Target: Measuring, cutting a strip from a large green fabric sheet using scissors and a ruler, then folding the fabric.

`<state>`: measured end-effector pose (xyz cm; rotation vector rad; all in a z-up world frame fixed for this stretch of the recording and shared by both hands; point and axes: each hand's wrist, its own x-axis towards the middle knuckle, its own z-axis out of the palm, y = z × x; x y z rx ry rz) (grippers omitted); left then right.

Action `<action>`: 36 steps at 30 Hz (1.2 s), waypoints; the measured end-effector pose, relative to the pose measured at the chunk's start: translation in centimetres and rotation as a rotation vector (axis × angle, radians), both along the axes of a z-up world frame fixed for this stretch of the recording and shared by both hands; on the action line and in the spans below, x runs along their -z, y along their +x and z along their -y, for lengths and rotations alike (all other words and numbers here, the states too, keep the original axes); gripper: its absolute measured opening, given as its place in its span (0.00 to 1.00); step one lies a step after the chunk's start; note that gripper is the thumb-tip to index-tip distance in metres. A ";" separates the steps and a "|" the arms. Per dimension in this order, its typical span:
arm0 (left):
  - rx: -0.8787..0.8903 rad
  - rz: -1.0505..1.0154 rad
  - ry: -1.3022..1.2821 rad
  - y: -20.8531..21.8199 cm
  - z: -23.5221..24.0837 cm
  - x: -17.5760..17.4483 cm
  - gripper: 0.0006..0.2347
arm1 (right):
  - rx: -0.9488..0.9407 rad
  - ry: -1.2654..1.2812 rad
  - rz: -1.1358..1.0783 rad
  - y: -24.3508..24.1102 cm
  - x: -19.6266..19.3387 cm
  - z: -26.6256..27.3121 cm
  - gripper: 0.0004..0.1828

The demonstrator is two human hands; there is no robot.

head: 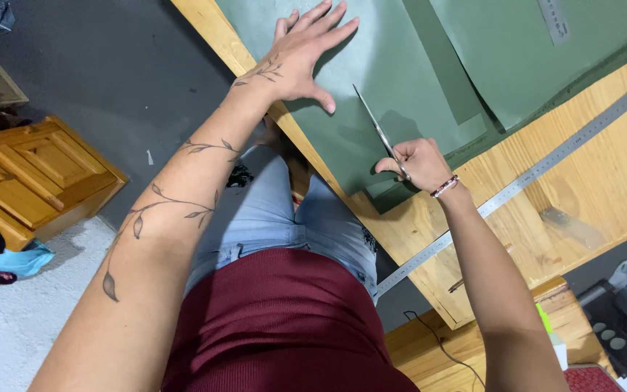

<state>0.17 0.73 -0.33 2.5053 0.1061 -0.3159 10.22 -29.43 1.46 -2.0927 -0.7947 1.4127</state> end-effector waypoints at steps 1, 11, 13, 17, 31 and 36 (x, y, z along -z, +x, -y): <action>-0.002 -0.001 -0.001 -0.1 -0.4 0.2 0.58 | -0.002 -0.001 -0.001 0.0 0.2 0.1 0.35; -0.217 -0.048 0.213 -1.4 -3.6 0.7 0.54 | -0.030 -0.034 0.022 0.5 -0.4 -1.3 0.34; -0.223 -0.079 0.184 -1.4 -3.5 0.5 0.54 | -0.037 -0.060 0.032 0.6 -0.5 -1.8 0.33; -0.236 -0.085 0.131 -1.5 -3.5 0.1 0.53 | -0.053 -0.002 0.040 0.8 0.1 -2.1 0.34; -0.240 -0.147 0.046 -1.4 -3.4 -1.6 0.55 | -0.062 -0.062 0.038 1.1 0.1 -2.2 0.31; -0.205 -0.190 0.118 -1.3 -3.5 -1.9 0.56 | -0.070 -0.062 -0.019 1.3 -0.5 -3.1 0.28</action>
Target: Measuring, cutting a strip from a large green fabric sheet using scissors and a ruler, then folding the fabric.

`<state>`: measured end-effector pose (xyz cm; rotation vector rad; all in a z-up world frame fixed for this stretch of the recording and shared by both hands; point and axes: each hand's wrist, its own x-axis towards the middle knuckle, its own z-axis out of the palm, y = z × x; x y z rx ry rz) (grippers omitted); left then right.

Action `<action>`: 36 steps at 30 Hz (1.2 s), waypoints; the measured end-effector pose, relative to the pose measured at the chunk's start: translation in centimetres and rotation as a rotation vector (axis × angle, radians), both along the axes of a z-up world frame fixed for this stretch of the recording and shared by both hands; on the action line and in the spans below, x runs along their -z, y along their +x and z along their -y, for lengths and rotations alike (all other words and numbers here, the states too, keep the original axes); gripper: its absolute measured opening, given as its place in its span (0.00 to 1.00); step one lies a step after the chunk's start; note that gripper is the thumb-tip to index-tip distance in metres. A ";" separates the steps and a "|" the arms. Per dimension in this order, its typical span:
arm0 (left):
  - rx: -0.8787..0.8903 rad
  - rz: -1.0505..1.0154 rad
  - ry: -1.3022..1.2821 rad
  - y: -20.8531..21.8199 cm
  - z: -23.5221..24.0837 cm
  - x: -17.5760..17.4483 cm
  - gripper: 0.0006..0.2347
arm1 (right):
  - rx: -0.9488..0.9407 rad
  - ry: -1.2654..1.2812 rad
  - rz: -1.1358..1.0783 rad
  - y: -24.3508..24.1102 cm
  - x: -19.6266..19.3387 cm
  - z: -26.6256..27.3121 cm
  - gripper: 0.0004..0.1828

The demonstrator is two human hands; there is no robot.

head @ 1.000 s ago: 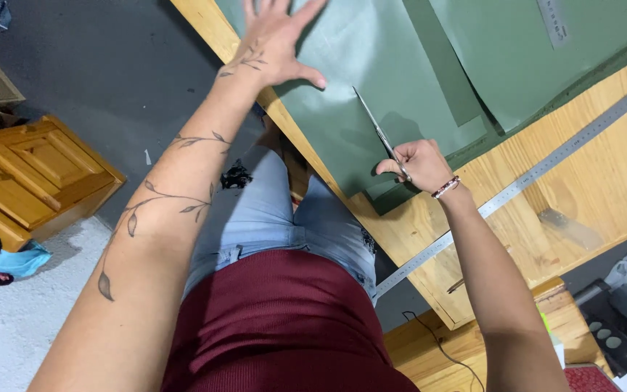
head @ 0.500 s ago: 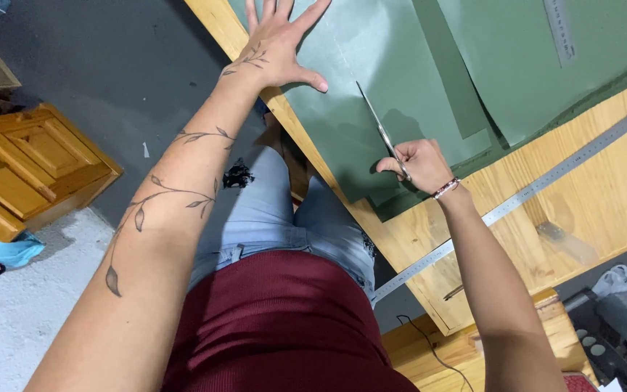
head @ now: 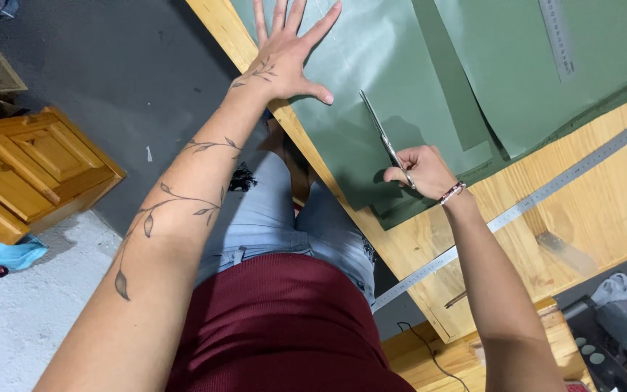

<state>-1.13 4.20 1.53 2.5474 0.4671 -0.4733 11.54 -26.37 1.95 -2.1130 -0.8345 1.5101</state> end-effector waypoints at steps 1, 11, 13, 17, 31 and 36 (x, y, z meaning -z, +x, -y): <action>-0.001 0.001 0.001 0.0 0.0 -0.1 0.56 | -0.001 0.001 0.001 0.1 0.5 0.0 0.28; -0.005 0.006 -0.019 -0.2 -0.1 0.1 0.57 | 0.003 0.015 0.035 -0.1 0.0 -3.6 0.29; -0.012 0.007 -0.044 -0.1 -0.1 -0.1 0.57 | 0.020 -0.007 0.043 -0.2 -0.3 -3.9 0.27; -0.021 0.017 -0.064 -0.2 -0.1 -0.2 0.57 | 0.050 0.025 0.048 -0.3 0.4 -3.4 0.33; -0.020 0.006 -0.072 -0.2 -0.1 -0.1 0.58 | 0.039 0.118 0.078 -0.3 1.4 -2.4 0.36; -0.014 0.016 -0.069 -0.2 -0.1 0.1 0.58 | 0.025 0.146 0.104 -0.3 1.7 -2.3 0.36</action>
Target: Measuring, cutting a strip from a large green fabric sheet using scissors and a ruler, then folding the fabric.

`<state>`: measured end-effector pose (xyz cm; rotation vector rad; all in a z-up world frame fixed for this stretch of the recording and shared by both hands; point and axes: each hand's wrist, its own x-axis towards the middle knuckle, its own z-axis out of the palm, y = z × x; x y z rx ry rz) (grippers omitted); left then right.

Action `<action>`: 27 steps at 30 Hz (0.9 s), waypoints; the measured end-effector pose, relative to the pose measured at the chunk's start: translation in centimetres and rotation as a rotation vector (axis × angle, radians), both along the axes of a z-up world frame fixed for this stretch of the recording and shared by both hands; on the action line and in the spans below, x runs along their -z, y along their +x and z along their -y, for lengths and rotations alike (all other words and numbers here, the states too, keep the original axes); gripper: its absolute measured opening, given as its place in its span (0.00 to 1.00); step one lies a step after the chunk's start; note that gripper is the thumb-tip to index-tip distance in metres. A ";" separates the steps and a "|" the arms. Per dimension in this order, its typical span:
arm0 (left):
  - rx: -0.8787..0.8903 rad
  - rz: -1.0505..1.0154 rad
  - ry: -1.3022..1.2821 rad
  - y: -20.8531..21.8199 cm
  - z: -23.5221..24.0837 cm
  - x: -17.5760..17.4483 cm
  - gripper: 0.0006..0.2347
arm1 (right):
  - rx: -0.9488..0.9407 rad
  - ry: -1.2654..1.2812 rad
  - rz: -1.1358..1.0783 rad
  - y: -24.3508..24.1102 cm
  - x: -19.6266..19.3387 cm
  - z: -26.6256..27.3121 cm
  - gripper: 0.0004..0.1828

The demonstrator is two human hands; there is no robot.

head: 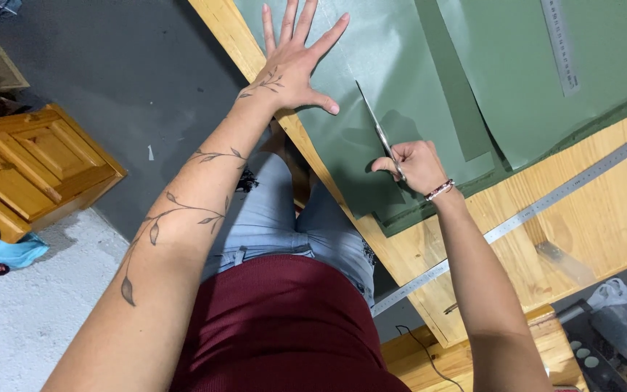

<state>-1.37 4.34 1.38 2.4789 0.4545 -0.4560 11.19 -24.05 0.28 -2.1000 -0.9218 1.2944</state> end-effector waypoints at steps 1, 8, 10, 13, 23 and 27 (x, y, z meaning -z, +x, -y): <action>0.000 0.000 -0.001 0.0 0.0 0.0 0.58 | 0.000 -0.001 0.000 0.0 0.0 0.1 0.36; 0.000 0.011 0.013 -0.1 -0.1 0.8 0.58 | -0.007 -0.072 -0.017 0.2 -0.2 0.4 0.33; 0.005 0.031 0.031 -0.2 -0.4 0.4 0.59 | -0.020 -0.141 -0.023 0.3 -1.3 -0.2 0.29; -0.010 -0.018 -0.020 -0.2 -0.7 -0.5 0.59 | 0.007 -0.227 -0.099 0.4 -2.8 -1.1 0.22; 0.039 0.090 0.091 -0.7 -1.9 0.9 0.63 | -0.037 -0.131 -0.069 1.1 -1.6 -4.5 0.27; 0.026 0.079 0.068 -0.7 -1.8 0.6 0.63 | -0.033 -0.087 -0.048 0.7 -1.2 -5.0 0.30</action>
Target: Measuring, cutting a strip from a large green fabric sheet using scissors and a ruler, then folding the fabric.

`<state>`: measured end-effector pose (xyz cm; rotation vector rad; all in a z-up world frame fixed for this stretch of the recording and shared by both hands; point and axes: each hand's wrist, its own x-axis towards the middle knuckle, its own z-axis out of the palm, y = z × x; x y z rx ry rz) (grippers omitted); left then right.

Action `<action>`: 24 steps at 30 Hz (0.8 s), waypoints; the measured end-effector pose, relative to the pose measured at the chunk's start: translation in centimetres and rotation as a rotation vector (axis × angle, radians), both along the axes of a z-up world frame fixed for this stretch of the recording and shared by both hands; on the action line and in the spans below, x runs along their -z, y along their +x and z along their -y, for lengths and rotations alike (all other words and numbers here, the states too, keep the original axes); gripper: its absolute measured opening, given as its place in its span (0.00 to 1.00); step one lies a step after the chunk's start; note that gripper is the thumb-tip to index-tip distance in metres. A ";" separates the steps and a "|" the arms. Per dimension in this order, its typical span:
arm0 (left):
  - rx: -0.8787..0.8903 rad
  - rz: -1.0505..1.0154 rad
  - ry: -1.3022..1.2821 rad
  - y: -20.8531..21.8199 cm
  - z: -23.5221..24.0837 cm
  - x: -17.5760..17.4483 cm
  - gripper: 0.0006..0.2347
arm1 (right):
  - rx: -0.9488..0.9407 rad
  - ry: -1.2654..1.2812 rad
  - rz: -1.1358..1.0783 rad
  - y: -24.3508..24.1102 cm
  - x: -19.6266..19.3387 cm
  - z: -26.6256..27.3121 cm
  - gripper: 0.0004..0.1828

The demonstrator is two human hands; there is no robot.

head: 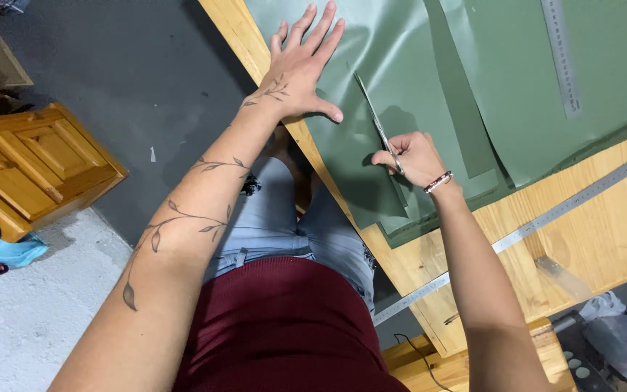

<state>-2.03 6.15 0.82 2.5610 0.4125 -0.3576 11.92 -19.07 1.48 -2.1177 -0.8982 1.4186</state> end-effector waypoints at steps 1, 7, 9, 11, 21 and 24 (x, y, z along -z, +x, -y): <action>-0.003 -0.001 -0.001 0.0 -0.2 -0.1 0.63 | -0.003 -0.001 -0.001 -0.2 -0.1 -0.1 0.30; 0.012 0.085 0.042 -0.4 -0.7 0.4 0.60 | 0.064 0.020 -0.020 -0.1 0.8 0.9 0.22; 0.022 0.106 0.009 -0.5 -0.9 -0.3 0.57 | 0.089 -0.005 -0.046 -0.1 0.6 0.9 0.20; 0.022 0.096 -0.006 -0.5 -0.9 -0.6 0.57 | 0.078 -0.008 -0.038 -0.1 0.8 1.0 0.21; 0.023 0.052 -0.099 -0.6 -0.9 -1.3 0.59 | 0.094 0.022 0.004 -0.4 1.0 1.2 0.26; 0.016 0.043 -0.121 -0.6 -0.9 -1.6 0.59 | 0.105 0.035 -0.002 -0.5 0.9 1.2 0.27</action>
